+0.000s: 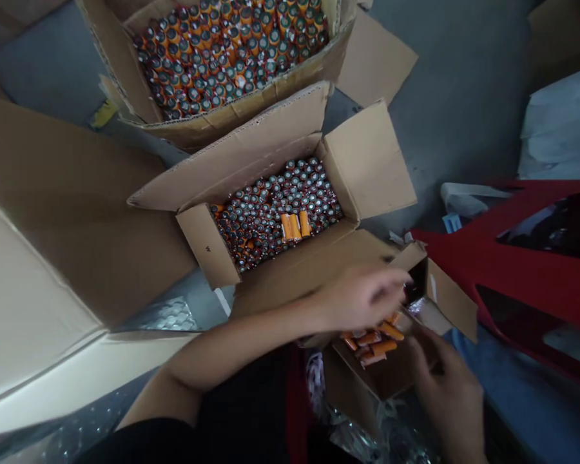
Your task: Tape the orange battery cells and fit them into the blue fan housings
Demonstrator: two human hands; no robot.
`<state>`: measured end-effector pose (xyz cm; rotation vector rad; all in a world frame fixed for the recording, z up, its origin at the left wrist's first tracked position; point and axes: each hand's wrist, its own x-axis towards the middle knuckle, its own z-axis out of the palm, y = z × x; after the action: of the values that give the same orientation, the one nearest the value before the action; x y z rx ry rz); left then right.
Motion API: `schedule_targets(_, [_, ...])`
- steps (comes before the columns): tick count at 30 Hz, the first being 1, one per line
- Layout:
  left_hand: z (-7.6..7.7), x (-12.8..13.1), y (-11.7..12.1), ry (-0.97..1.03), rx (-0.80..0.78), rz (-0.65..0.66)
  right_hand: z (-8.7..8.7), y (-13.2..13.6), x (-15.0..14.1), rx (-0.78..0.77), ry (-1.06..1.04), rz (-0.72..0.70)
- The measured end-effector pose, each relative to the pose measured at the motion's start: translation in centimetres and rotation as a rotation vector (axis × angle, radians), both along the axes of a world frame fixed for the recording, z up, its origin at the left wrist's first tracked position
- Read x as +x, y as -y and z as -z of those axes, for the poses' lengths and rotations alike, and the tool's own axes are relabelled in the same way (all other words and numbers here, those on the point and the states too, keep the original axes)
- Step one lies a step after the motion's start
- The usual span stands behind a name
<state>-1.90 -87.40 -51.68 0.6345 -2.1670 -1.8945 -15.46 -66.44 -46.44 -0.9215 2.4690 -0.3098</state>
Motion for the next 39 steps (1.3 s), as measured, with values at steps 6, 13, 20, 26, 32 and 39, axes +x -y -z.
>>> schedule_targets(6, [5.2, 3.6, 10.6, 0.381, -0.1, -0.786, 0.6, 20.3, 1.5, -0.266, 0.357, -0.363])
schedule_targets(13, [2.4, 5.3, 5.1, 0.231, 0.825, -0.004, 9.4, 36.4, 5.0, 0.068, 0.107, -0.835])
schedule_targets(20, [7.9, 5.5, 7.4, 0.504, -0.11, -0.603, 15.8, 36.5, 6.6, 0.123, -0.041, -0.906])
schedule_targets(26, [11.2, 6.6, 5.8, 0.777, -0.388, -0.372, 16.8, 35.8, 6.8, 0.103, -0.033, -0.982])
schedule_targets(32, [10.1, 4.9, 5.1, 0.816, -0.536, -0.191, 17.6, 36.2, 7.5, 0.156, -0.061, -1.004])
schedule_targets(39, [10.3, 5.4, 5.4, 0.864, -0.5, -0.147, 18.1, 37.1, 9.6, 0.291, -0.069, -0.836])
